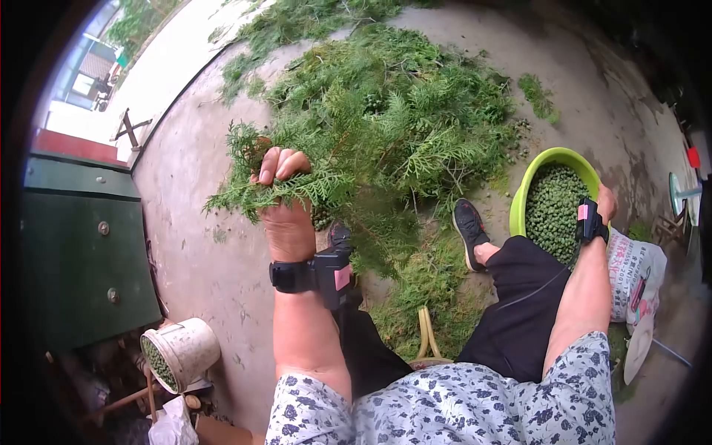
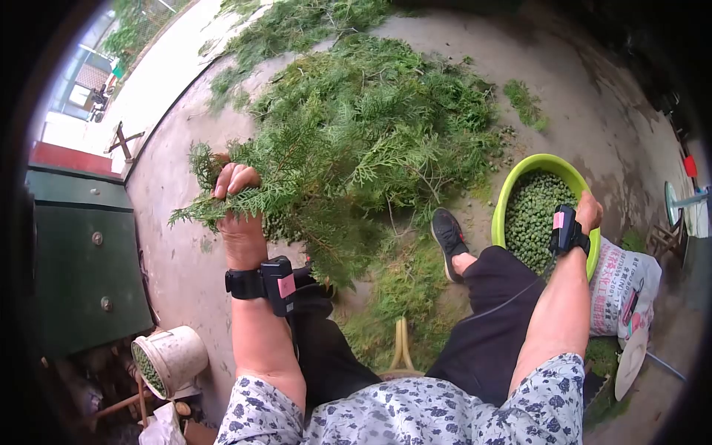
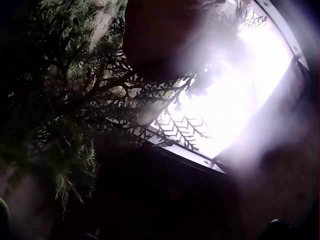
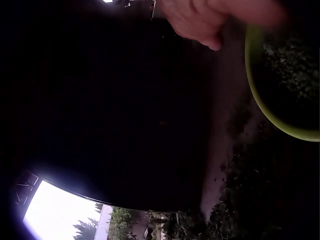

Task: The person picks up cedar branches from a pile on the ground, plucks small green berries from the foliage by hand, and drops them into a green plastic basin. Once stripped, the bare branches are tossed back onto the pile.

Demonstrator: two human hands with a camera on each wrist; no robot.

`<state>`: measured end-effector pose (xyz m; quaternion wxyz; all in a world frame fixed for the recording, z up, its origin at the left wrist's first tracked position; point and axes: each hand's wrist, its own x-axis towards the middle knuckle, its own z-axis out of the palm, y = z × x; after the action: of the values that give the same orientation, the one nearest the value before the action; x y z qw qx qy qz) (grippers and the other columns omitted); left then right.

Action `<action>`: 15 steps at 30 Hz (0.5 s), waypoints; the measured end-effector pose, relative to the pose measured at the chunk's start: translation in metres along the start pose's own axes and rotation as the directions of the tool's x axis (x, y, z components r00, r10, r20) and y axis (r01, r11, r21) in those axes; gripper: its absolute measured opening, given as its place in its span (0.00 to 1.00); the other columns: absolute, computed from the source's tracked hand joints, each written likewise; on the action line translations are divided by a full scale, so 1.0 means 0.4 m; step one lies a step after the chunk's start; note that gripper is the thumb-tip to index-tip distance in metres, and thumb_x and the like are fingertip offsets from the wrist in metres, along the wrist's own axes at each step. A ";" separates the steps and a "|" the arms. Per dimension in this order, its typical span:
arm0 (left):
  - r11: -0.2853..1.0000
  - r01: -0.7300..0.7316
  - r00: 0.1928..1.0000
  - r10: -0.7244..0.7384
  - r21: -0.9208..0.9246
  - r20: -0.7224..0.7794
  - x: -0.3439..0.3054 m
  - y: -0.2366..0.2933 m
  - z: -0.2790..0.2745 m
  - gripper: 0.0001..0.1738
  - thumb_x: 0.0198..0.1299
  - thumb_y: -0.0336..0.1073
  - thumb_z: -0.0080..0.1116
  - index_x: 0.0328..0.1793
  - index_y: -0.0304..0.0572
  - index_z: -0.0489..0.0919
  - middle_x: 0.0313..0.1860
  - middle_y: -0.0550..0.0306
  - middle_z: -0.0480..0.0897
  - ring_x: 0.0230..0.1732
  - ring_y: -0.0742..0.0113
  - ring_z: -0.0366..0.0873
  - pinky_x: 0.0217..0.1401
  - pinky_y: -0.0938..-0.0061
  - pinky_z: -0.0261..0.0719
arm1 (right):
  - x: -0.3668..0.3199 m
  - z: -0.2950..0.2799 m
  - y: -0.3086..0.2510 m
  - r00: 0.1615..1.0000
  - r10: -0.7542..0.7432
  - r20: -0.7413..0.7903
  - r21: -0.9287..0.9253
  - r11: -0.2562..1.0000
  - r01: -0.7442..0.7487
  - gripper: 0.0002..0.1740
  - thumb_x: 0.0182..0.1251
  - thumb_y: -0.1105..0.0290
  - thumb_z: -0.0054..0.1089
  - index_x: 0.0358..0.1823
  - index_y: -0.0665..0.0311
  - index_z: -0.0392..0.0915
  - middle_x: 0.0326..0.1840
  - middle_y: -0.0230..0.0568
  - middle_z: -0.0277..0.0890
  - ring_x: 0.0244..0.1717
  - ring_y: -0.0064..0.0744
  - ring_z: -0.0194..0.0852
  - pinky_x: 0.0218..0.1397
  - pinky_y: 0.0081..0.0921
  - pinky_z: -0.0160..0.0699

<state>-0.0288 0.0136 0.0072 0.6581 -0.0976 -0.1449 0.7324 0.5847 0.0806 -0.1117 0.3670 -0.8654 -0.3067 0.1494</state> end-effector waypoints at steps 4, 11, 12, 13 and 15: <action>0.999 -0.051 0.998 0.050 -0.014 -0.049 -0.005 -0.034 0.029 0.08 0.64 0.31 0.43 0.42 0.33 0.69 0.19 0.64 0.63 0.22 0.74 0.58 0.32 0.79 0.61 | -0.036 0.072 -0.040 0.998 -0.065 -0.001 0.153 0.986 0.064 0.20 0.54 0.64 0.60 0.43 0.72 0.77 0.32 0.39 0.78 0.33 0.31 0.75 0.37 0.25 0.70; 0.997 0.036 0.995 -0.028 -0.075 0.098 0.026 0.024 -0.044 0.13 0.59 0.28 0.47 0.50 0.31 0.67 0.22 0.63 0.63 0.25 0.73 0.58 0.34 0.78 0.62 | -0.528 0.162 -0.452 0.336 -0.453 0.826 0.360 0.882 0.305 0.16 0.60 0.65 0.58 0.45 0.68 0.78 0.40 0.41 0.81 0.38 0.28 0.79 0.49 0.23 0.74; 0.996 0.032 0.996 -0.025 -0.083 0.082 0.029 0.030 -0.050 0.13 0.60 0.29 0.46 0.50 0.31 0.67 0.22 0.63 0.63 0.25 0.73 0.59 0.34 0.78 0.62 | -0.587 0.159 -0.492 0.180 -0.403 0.897 0.310 0.866 0.392 0.17 0.61 0.65 0.57 0.47 0.70 0.77 0.41 0.38 0.79 0.44 0.29 0.77 0.51 0.23 0.73; 0.995 0.028 0.997 -0.022 -0.091 0.067 0.034 0.039 -0.054 0.13 0.61 0.30 0.46 0.50 0.31 0.67 0.22 0.63 0.63 0.24 0.73 0.59 0.34 0.78 0.62 | -0.636 0.177 -0.490 0.127 -0.444 0.887 0.383 0.861 0.334 0.18 0.60 0.67 0.58 0.50 0.70 0.75 0.44 0.37 0.79 0.47 0.29 0.76 0.52 0.23 0.72; 0.992 0.019 0.999 -0.016 -0.125 0.032 0.033 0.044 -0.057 0.13 0.62 0.32 0.45 0.50 0.31 0.67 0.21 0.63 0.63 0.24 0.73 0.59 0.34 0.77 0.62 | -0.707 0.222 -0.477 0.076 -0.471 0.879 0.463 0.881 0.095 0.20 0.59 0.70 0.58 0.53 0.70 0.73 0.46 0.36 0.77 0.50 0.28 0.74 0.52 0.22 0.71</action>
<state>-0.0391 0.0269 -0.0194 0.6548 -0.1261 -0.2014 0.7175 0.2445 0.0511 -0.0245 0.2185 -0.4117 -0.6080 0.6427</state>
